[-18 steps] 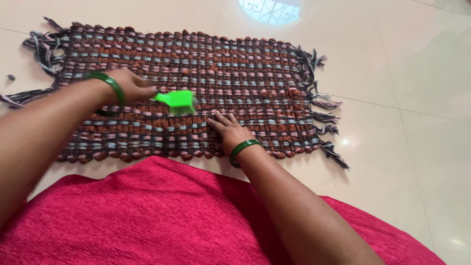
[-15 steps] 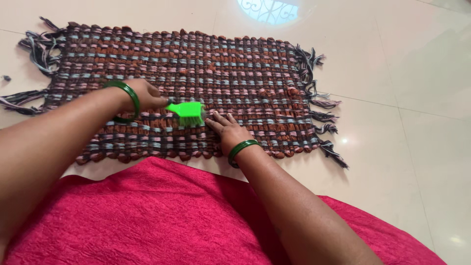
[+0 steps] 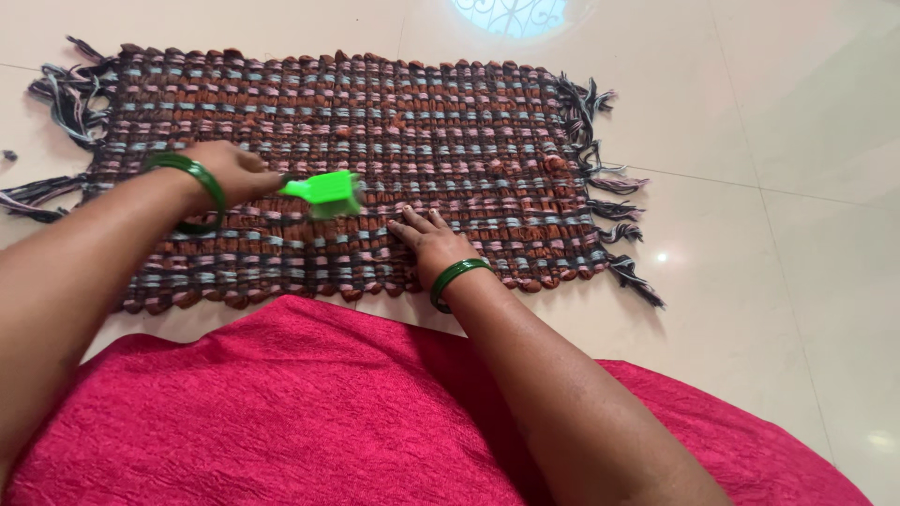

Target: The person brushes a rectangular woven mat on the floor using a small green handheld brush, moving the brush across the surface and edges by hand.

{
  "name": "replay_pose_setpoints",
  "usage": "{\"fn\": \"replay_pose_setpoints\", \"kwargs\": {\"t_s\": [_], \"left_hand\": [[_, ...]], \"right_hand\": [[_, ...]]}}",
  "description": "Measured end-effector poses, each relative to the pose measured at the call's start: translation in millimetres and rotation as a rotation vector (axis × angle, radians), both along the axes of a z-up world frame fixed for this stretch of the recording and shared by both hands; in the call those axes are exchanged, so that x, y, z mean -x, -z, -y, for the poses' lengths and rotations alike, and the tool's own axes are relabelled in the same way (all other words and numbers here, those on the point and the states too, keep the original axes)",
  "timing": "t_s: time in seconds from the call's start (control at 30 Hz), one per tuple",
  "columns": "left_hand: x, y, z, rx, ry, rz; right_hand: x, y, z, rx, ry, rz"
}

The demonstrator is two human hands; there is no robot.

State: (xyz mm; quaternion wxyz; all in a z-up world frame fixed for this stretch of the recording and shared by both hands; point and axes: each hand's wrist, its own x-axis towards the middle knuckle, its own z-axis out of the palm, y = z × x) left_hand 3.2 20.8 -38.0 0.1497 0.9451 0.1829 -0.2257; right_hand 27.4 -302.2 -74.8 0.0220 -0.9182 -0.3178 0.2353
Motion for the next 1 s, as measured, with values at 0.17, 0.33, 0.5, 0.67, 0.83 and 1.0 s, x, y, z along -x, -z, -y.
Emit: {"fn": "replay_pose_setpoints", "kwargs": {"t_s": [0.17, 0.33, 0.5, 0.67, 0.83, 1.0], "left_hand": [[-23.3, 10.1, 48.9, 0.102, -0.032, 0.028], [-24.8, 31.6, 48.5, 0.025, 0.100, -0.005], [-19.0, 31.1, 6.8, -0.101, 0.071, -0.083], [-4.4, 22.3, -21.9, -0.098, 0.021, -0.027], [-6.4, 11.1, 14.5, 0.012, -0.051, 0.083], [-28.6, 16.3, 71.2, 0.128, 0.048, 0.059]], "right_hand": [[-0.5, 11.7, 2.9, -0.124, 0.008, 0.054], [9.8, 10.2, 19.1, -0.313, 0.151, 0.083], [13.0, 9.9, 27.3, -0.288, 0.084, 0.135], [5.2, 25.3, 39.4, -0.303, -0.010, 0.173], [2.6, 26.9, 40.3, -0.302, -0.089, 0.150], [15.0, 13.2, 41.1, -0.343, 0.044, 0.114]]}}
